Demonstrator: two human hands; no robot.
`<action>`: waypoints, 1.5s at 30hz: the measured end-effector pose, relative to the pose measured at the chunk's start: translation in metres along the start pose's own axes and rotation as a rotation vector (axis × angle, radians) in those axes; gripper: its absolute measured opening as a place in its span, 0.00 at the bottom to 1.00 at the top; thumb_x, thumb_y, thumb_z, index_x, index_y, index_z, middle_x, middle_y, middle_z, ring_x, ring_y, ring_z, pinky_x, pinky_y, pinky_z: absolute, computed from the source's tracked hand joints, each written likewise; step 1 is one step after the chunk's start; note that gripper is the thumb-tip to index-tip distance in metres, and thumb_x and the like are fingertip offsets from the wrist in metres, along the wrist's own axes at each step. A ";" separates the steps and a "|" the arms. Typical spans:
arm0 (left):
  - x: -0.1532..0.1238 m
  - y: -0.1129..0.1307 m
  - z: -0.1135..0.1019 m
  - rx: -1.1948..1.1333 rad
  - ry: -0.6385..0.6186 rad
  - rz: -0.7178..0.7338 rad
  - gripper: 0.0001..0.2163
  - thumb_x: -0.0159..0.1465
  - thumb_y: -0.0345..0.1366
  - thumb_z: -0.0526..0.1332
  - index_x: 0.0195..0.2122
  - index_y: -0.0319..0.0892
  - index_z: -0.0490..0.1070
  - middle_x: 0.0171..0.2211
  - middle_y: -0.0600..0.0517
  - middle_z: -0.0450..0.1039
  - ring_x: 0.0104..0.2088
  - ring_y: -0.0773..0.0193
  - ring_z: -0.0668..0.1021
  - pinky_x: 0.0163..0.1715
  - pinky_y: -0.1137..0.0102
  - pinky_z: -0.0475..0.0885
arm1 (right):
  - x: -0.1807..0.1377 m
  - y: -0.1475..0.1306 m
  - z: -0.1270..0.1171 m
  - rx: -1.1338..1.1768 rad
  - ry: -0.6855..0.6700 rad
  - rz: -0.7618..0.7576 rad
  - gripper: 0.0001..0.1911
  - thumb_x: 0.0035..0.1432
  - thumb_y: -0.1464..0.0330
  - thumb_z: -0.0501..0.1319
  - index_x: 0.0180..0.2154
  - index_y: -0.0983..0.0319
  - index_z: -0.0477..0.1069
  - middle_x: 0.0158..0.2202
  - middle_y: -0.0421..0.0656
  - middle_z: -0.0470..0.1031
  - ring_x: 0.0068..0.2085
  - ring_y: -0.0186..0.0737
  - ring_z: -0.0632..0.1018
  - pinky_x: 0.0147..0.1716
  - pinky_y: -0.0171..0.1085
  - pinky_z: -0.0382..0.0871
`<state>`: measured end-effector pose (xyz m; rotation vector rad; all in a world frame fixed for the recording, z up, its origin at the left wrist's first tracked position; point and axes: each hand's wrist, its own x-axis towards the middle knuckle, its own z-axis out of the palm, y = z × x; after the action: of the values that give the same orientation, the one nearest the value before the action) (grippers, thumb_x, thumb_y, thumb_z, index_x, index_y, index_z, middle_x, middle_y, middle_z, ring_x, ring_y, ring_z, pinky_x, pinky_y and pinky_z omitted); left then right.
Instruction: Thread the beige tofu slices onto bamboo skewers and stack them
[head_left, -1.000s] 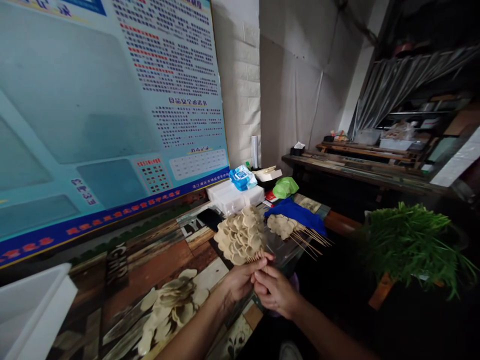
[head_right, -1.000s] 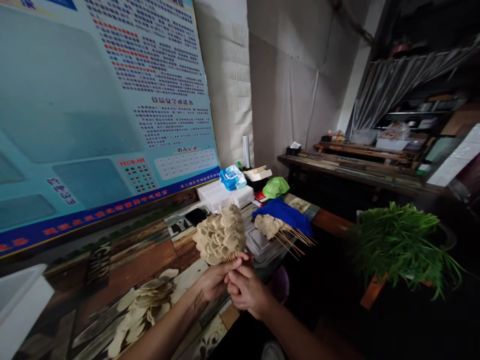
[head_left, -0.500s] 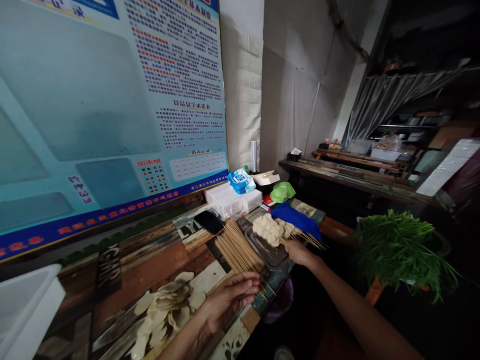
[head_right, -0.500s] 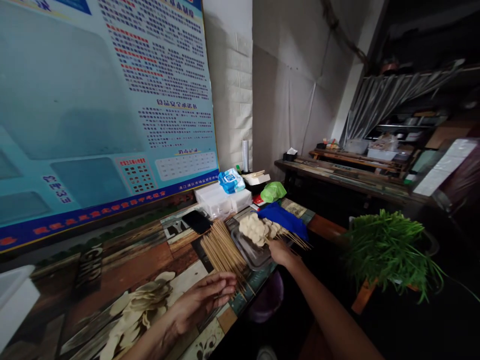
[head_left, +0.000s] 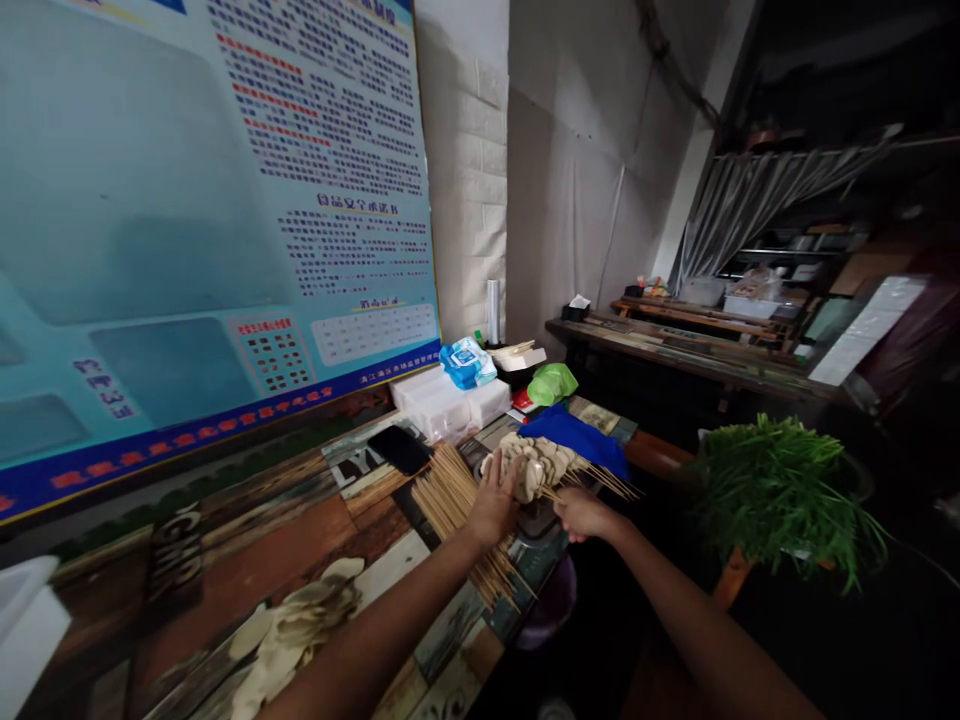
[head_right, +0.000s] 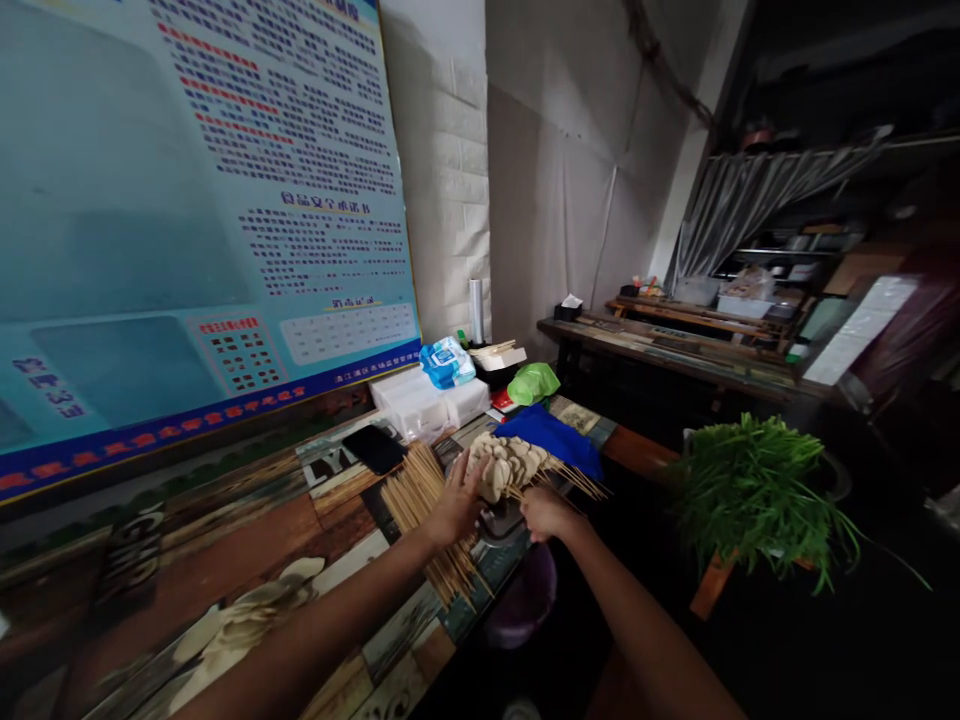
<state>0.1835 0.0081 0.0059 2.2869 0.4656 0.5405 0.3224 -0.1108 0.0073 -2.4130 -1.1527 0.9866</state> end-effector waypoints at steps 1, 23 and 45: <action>0.006 -0.003 0.006 0.087 -0.016 0.048 0.32 0.53 0.27 0.57 0.61 0.38 0.54 0.64 0.40 0.46 0.65 0.46 0.39 0.60 0.51 0.39 | -0.003 0.000 0.003 0.013 -0.009 -0.008 0.14 0.62 0.63 0.56 0.47 0.64 0.66 0.43 0.43 0.72 0.37 0.36 0.76 0.35 0.40 0.73; 0.060 -0.028 0.029 0.473 -0.228 0.172 0.31 0.60 0.57 0.45 0.63 0.52 0.46 0.66 0.45 0.38 0.64 0.44 0.42 0.56 0.42 0.41 | -0.033 0.046 -0.073 -0.097 0.626 -0.140 0.11 0.62 0.63 0.56 0.37 0.64 0.70 0.36 0.40 0.74 0.36 0.34 0.75 0.38 0.40 0.70; -0.230 -0.057 -0.200 0.106 0.386 -0.385 0.14 0.59 0.42 0.55 0.40 0.40 0.72 0.37 0.48 0.76 0.38 0.60 0.77 0.37 0.69 0.68 | -0.018 -0.094 0.057 -0.519 0.217 -0.441 0.11 0.61 0.69 0.53 0.35 0.64 0.73 0.33 0.45 0.77 0.36 0.37 0.76 0.37 0.35 0.64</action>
<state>-0.1218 0.0508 0.0384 2.1124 1.1180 0.7738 0.2215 -0.0670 0.0230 -2.3643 -1.9225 0.3026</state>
